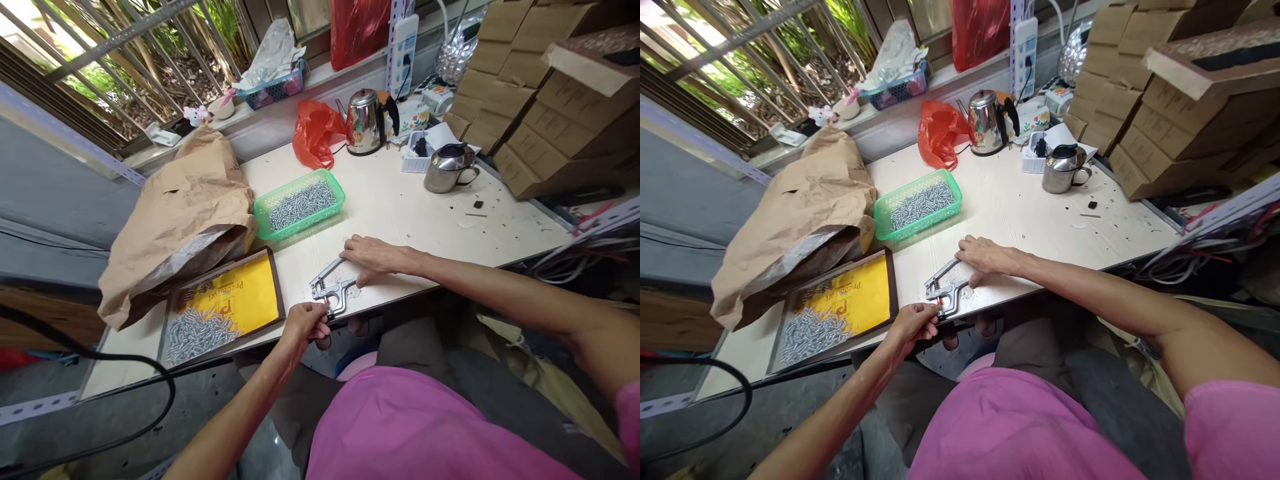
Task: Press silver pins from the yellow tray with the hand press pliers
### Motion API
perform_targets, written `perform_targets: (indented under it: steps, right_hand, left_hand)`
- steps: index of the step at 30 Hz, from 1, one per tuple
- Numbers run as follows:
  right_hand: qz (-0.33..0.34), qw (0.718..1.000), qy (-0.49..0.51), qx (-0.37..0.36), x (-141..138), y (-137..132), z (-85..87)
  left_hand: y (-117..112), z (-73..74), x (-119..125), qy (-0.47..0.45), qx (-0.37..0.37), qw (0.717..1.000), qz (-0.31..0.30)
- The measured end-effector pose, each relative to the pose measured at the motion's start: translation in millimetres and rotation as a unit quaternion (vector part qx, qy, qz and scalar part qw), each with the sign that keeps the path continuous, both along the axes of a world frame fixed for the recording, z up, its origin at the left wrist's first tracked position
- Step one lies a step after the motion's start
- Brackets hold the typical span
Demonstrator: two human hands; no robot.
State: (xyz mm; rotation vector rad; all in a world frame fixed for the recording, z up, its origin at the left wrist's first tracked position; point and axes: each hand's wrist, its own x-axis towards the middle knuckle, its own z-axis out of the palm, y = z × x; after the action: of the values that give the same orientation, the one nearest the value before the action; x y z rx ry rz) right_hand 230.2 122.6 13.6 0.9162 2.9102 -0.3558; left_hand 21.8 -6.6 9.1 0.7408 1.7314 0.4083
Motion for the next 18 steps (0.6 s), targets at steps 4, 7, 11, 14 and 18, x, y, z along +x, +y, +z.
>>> perform_targets:
  steps: [4,7,11,14,18]
  right_hand:
    - [-0.004,1.000,-0.001,0.004,0.9,-7.5,4.5]
    - [-0.003,1.000,0.010,0.016,2.1,-11.2,2.9]
    - [0.002,1.000,0.021,0.020,5.6,-12.9,-3.2]
    - [0.004,1.000,0.016,0.010,9.3,-13.4,-3.1]
    - [-0.013,1.000,0.000,0.003,11.6,-16.1,1.5]
  left_hand:
    - [-6.1,9.3,2.7,0.223,0.166,0.953,-0.118]
    - [1.9,10.9,14.9,0.364,0.318,0.843,-0.237]
    - [29.4,1.3,31.5,0.383,0.397,0.745,-0.377]
    - [47.2,-3.6,35.7,0.379,0.391,0.723,-0.426]
    - [57.8,-1.7,35.4,0.388,0.368,0.720,-0.442]
